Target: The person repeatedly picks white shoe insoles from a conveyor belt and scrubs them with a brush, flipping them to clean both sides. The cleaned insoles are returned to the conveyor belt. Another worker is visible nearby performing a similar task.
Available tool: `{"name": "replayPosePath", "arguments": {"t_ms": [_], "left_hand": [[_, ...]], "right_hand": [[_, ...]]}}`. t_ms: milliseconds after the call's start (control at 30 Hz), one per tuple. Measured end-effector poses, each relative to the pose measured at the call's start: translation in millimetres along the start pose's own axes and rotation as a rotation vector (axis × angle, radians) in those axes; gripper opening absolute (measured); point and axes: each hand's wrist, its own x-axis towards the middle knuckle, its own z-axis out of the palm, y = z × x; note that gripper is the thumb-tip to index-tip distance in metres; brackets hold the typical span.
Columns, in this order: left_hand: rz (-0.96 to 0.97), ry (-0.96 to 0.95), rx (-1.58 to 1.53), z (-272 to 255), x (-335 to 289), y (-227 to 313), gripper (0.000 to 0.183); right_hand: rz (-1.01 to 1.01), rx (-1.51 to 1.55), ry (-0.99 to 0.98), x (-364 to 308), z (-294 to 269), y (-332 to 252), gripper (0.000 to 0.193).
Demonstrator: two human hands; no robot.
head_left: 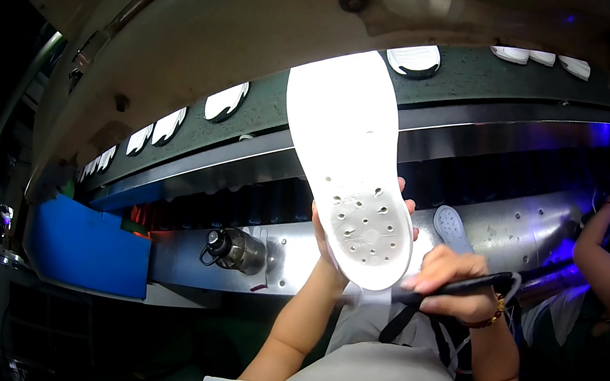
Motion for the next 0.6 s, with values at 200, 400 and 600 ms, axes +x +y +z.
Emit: {"name": "replayPosePath", "arguments": {"t_ms": [200, 400, 600], "left_hand": [[-0.076, 0.013, 0.273, 5, 1, 9, 0.088], [-0.231, 0.091, 0.663, 11, 4, 27, 0.066], [-0.494, 0.163, 0.538, 12, 4, 34, 0.062]], "right_hand": [[0.141, -0.181, -0.196, 14, -15, -15, 0.015], [0.188, -0.149, -0.130, 13, -30, -6, 0.016], [0.177, -0.245, -0.400, 16, -38, -18, 0.016]]}}
